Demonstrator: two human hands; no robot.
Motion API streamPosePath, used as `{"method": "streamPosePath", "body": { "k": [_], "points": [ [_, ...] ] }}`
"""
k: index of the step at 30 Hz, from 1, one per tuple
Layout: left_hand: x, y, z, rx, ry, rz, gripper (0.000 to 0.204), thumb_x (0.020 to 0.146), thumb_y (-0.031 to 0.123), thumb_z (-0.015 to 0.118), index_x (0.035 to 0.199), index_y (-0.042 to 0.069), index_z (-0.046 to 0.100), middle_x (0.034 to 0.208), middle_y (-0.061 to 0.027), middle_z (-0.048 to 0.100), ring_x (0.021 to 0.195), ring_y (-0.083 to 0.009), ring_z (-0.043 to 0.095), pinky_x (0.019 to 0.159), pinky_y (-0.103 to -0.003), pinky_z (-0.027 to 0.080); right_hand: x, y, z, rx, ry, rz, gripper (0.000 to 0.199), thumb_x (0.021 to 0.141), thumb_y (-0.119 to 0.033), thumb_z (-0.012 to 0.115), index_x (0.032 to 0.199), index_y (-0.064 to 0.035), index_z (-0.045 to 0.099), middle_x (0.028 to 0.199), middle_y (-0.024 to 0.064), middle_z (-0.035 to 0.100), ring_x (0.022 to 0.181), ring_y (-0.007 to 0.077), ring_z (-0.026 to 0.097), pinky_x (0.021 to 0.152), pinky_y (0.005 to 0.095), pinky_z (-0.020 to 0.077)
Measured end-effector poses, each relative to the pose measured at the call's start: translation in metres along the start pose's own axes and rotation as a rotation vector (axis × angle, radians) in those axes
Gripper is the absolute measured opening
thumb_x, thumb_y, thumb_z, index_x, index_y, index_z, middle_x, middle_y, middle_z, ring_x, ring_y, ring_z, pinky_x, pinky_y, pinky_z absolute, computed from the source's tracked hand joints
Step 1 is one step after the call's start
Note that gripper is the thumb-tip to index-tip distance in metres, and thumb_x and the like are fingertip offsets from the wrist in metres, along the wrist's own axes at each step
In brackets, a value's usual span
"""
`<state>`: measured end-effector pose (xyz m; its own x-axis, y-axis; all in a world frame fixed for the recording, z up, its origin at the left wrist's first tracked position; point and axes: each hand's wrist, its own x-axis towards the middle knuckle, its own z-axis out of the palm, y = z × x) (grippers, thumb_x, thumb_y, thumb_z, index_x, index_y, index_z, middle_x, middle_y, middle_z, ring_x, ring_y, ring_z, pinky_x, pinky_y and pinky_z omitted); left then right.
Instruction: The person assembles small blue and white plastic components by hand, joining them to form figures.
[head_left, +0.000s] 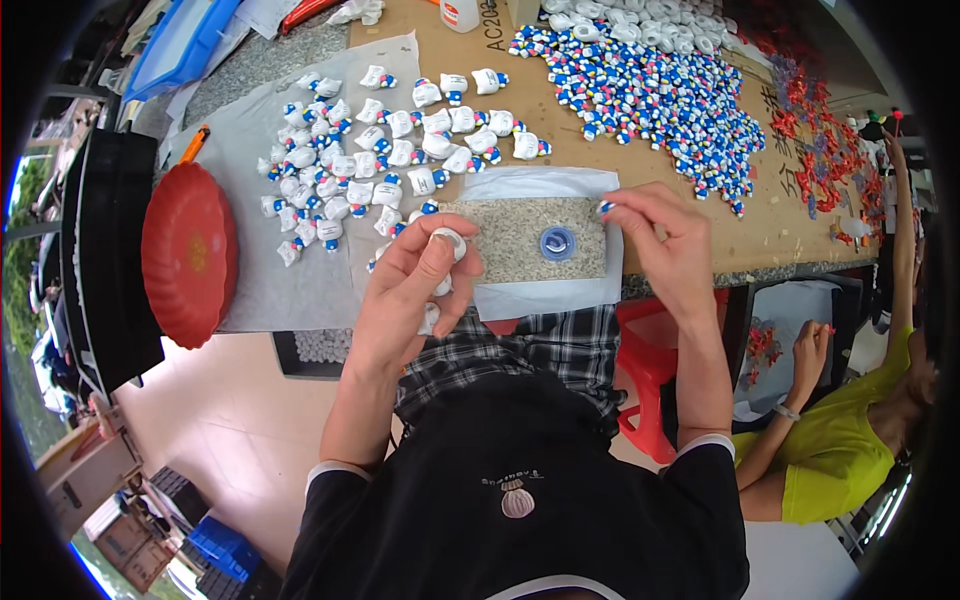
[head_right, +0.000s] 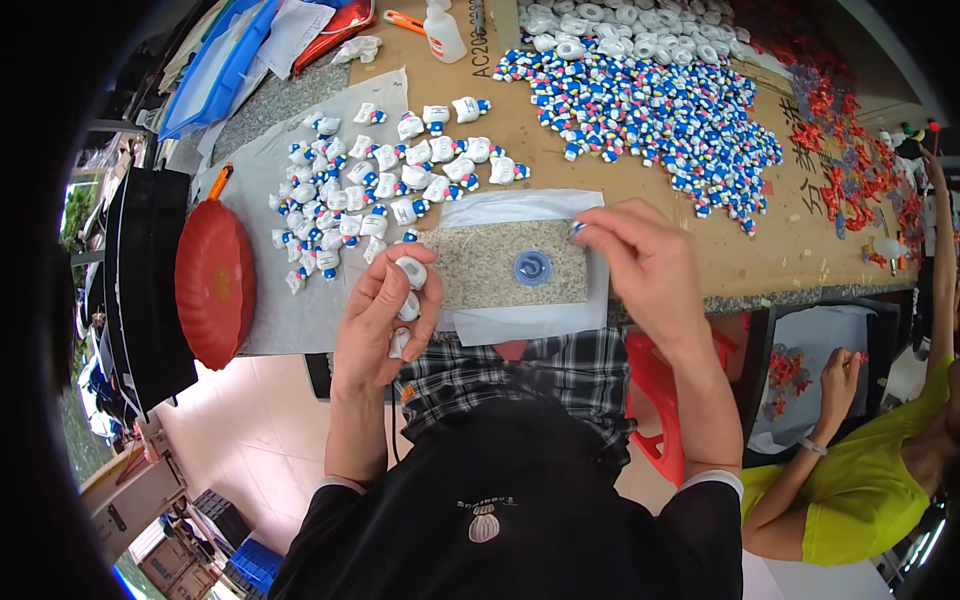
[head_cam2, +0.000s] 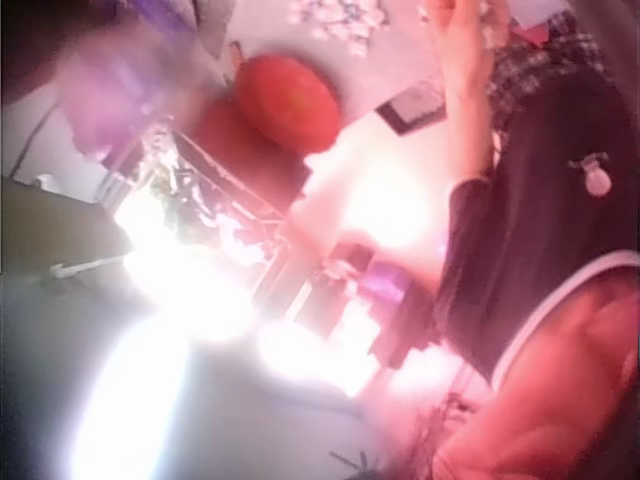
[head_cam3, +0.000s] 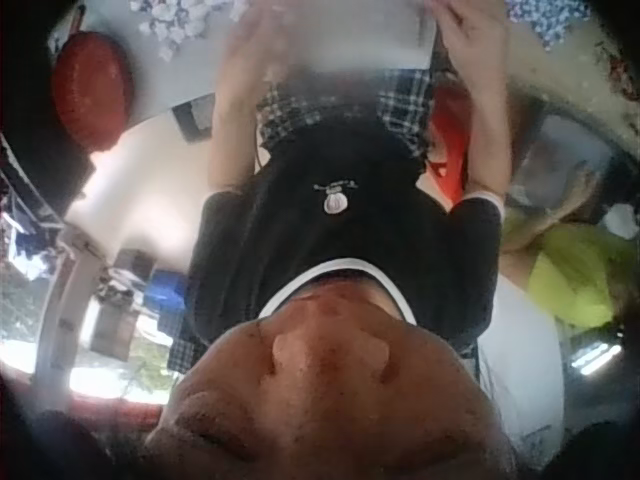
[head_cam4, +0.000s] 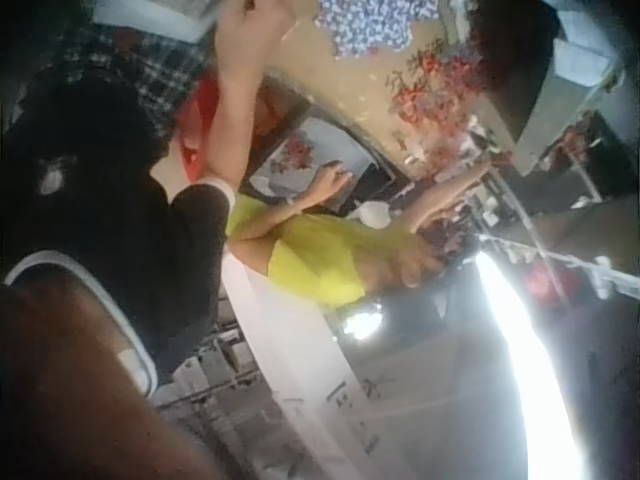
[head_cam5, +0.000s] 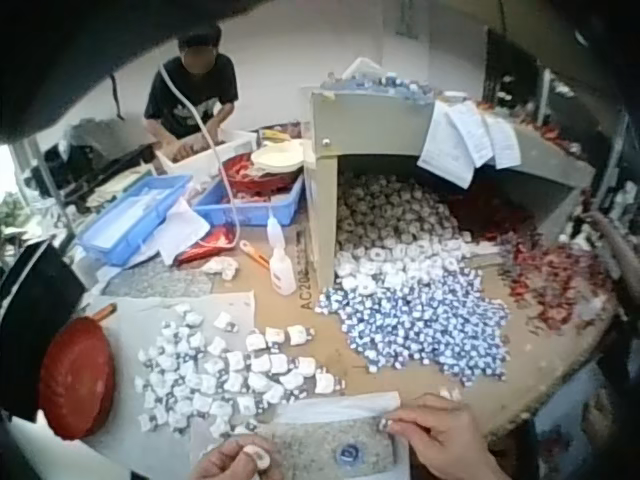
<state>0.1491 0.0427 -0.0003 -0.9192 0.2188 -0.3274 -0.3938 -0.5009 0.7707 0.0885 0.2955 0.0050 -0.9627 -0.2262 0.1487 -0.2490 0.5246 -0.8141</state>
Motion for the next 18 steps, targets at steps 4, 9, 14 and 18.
{"method": "streamPosePath", "body": {
  "k": [4,9,14,18],
  "points": [
    [-0.002,-0.003,0.007,0.053,0.006,-0.021,0.034,0.094,0.028,0.047,0.114,0.002,0.052,0.080,-0.0052,0.056,0.053,-0.0062,0.046,0.035,-0.017,0.031,-0.008,-0.018,0.020,0.080,-0.128,-0.099,0.011,0.077,-0.005,0.064,0.087,-0.0005,0.065,0.080,0.0094,0.062,0.070,0.0233,0.058,0.063,0.0315,0.0455],
    [-0.004,-0.002,0.021,-0.023,0.084,-0.068,0.032,0.095,0.024,0.048,0.118,0.002,0.051,0.082,-0.0041,0.056,0.055,-0.0045,0.046,0.037,-0.017,0.033,-0.013,-0.024,0.026,-0.095,-0.173,-0.172,0.011,0.077,-0.005,0.064,0.087,-0.0014,0.066,0.079,0.0093,0.061,0.069,0.0236,0.058,0.062,0.0318,0.0453],
    [-0.005,-0.011,0.018,0.137,0.023,-0.062,0.033,0.093,0.018,0.050,0.122,0.000,0.048,0.093,-0.0067,0.055,0.060,-0.0062,0.048,0.037,-0.016,0.035,-0.012,-0.025,0.022,0.104,-0.268,0.131,0.016,0.079,-0.005,0.063,0.095,-0.0018,0.065,0.082,0.0080,0.061,0.070,0.0172,0.058,0.062,0.0289,0.0446],
    [0.000,-0.015,0.030,0.095,0.075,-0.022,0.030,0.090,0.011,0.055,0.117,0.000,0.051,0.090,-0.0060,0.057,0.059,-0.0059,0.048,0.037,-0.016,0.035,-0.015,-0.027,0.021,0.621,-0.156,0.300,0.016,0.085,-0.005,0.060,0.099,0.0020,0.064,0.085,0.0052,0.062,0.076,0.0099,0.057,0.067,0.0240,0.0444]
  ]
}}
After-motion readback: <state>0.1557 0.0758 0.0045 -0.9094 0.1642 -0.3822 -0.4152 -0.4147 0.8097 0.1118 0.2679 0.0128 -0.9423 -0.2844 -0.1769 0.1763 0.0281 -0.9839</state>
